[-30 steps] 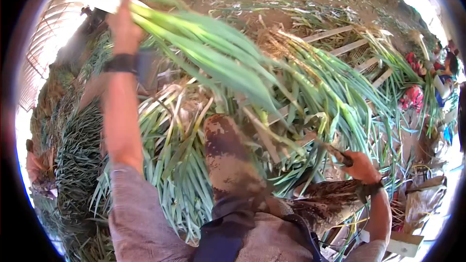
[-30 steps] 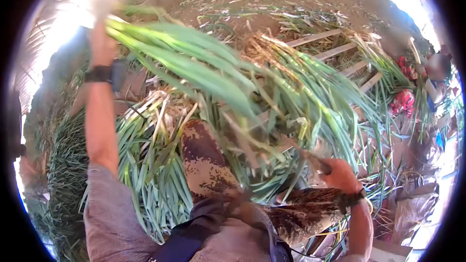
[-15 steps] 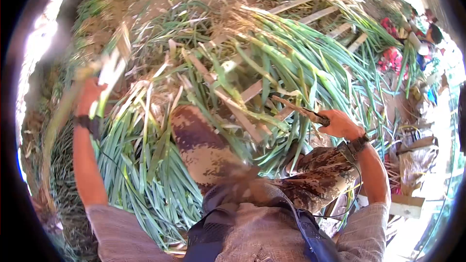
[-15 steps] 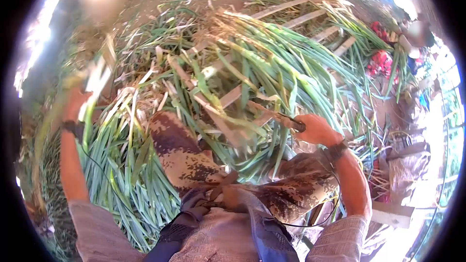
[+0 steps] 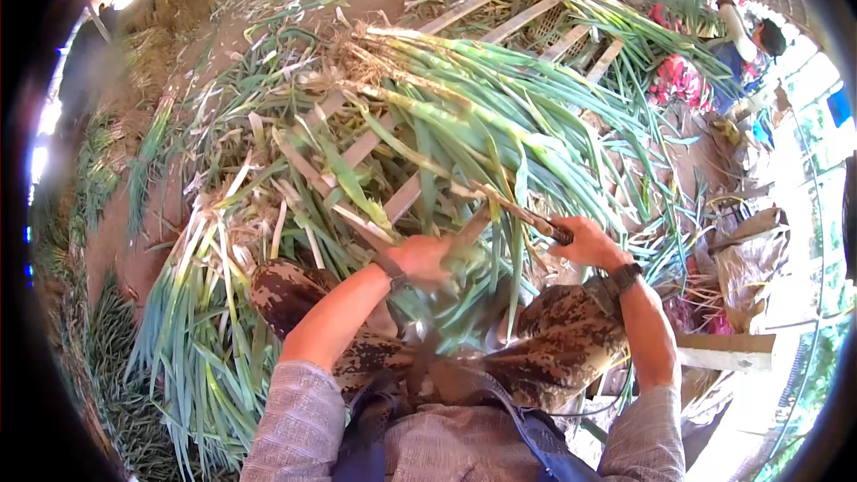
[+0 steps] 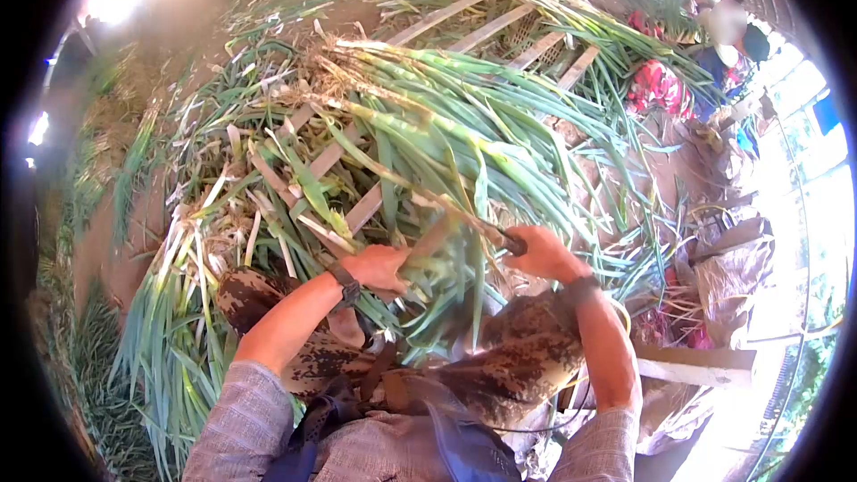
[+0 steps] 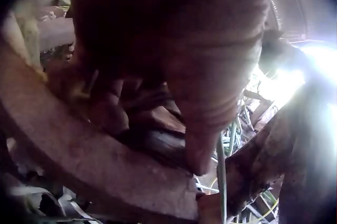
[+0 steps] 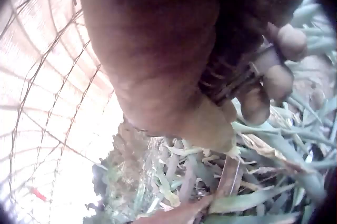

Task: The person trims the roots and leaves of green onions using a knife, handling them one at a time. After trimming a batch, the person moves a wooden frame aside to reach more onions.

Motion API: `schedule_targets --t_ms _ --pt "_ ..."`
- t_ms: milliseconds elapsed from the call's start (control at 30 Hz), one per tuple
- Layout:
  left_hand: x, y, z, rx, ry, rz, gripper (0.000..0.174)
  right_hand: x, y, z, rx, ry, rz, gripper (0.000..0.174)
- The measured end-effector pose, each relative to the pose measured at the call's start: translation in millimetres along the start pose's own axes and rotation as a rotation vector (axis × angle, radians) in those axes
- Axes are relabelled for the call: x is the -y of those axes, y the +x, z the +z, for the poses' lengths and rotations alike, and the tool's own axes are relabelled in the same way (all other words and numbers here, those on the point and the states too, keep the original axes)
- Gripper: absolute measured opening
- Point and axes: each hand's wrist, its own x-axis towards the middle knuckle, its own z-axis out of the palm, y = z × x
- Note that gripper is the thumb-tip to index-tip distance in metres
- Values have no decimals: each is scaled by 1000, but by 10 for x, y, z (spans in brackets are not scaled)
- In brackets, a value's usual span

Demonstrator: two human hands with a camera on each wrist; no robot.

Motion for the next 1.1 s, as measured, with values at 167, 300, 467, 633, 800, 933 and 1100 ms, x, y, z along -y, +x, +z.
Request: schedule_targets --t_ms 167,300,467,633,800,933,1100 --pt "227 -36 86 -56 59 60 40 -27 81 -15 5 95 40 43" --pt "297 -474 -870 -143 136 -43 19 -172 110 21 -104 98 -35 44" --pt "1448 -1962 -3354 -1162 546 -481 35 -48 85 -169 -74 270 62 47" --pt "1449 -1393 -3271 -1175 321 -690 49 -309 204 -92 -155 96 -6 46" --pt "730 306 -2138 -796 -156 -282 42 -35 355 -194 -162 3 81 44" --pt "452 1400 -1918 -667 160 -104 41 -66 315 -204 -252 83 23 41" --pt "765 1849 -1508 -713 181 61 30 -139 273 -305 -161 64 97 41"
